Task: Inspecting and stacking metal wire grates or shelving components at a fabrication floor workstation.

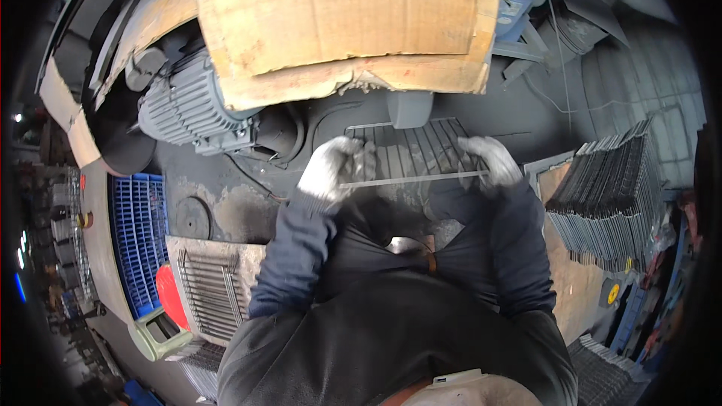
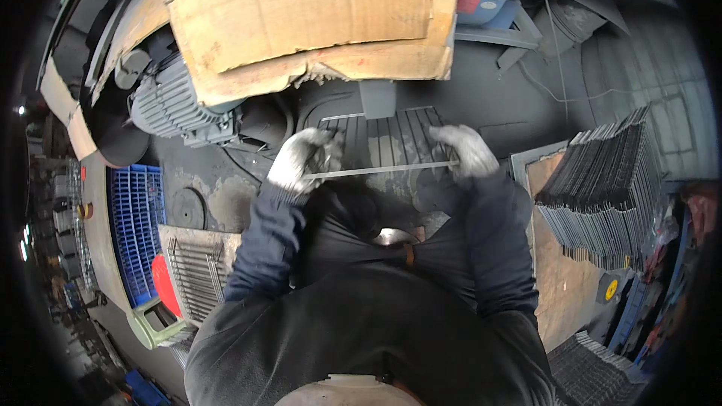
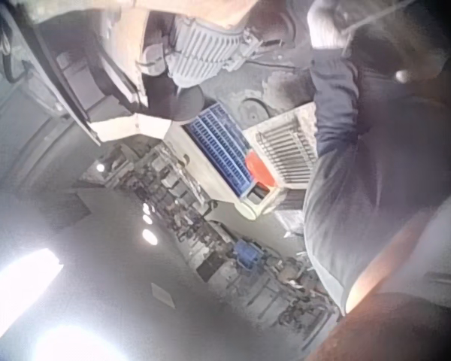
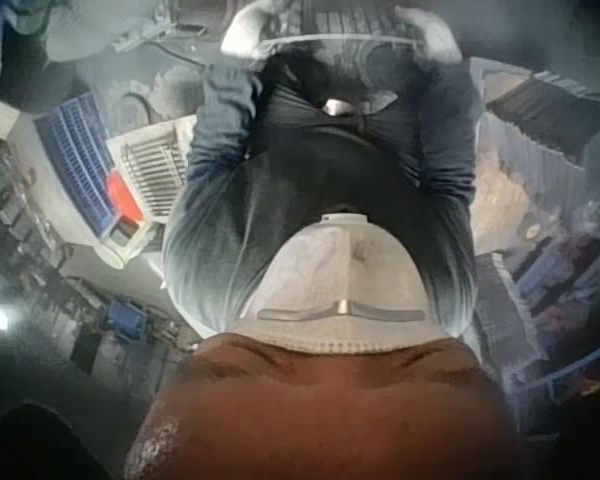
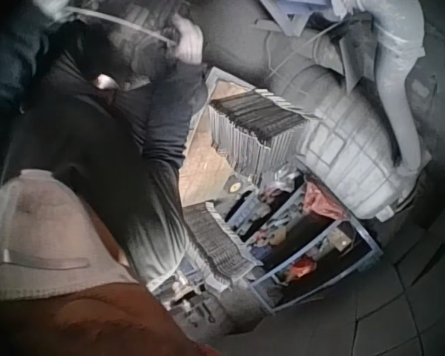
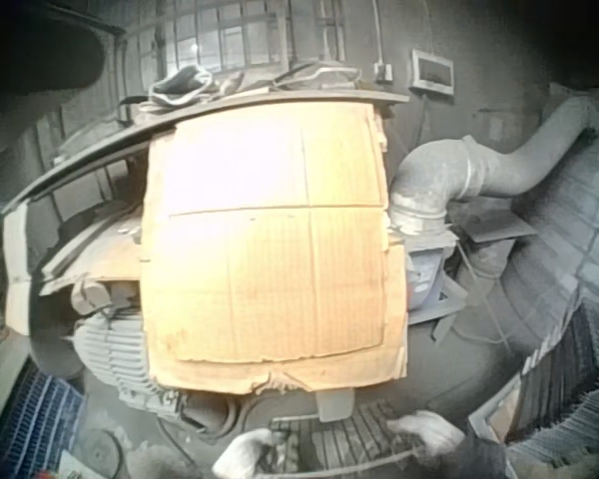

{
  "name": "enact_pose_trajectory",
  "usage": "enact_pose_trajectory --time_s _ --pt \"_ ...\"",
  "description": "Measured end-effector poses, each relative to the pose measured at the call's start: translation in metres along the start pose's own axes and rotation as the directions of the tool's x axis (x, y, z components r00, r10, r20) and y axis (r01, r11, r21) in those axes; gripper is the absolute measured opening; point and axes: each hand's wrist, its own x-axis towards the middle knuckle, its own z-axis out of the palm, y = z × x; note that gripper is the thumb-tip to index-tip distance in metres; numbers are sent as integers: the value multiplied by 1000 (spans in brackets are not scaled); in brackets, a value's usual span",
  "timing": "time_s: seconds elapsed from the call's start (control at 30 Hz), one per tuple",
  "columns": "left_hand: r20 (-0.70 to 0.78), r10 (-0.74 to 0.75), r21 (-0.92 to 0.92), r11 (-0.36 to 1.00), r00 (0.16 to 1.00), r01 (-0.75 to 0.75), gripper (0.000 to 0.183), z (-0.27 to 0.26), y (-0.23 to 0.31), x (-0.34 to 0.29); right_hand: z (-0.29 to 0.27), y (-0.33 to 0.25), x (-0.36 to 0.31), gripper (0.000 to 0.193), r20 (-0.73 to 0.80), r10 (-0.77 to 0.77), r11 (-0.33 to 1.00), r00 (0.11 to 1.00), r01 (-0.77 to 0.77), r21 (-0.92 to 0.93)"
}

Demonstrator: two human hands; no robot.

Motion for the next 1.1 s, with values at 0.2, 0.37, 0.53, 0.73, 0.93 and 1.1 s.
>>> enact_pose_trajectory --time_s 0.2,0.37,0.53,0.73,0.93,1.1 --pt "182 276 433 839 944 -329 45 21 -60 -94 -57 -158 -9 47 336 310 162 889 -398 903" --pt "242 211 545 778 947 -312 31 28 -84 -95 -34 -165 -45 38 111 618 304 778 -367 879" --pt "396 316 621 600 862 -505 27 48 -112 -106 -49 -172 -87 25 -8 632 344 775 -272 899" --pt "348 319 516 720 881 -464 33 77 -138 -103 -43 -162 -140 74 -116 559 302 821 -72 950" --pt "349 326 488 737 879 -467 28 80 -158 -113 -14 -139 -164 95 -120 512 -101 850 199 975" --pt "276 335 439 790 901 -428 28 68 -157 -118 35 -116 -191 75 -62 731 -153 679 251 956"
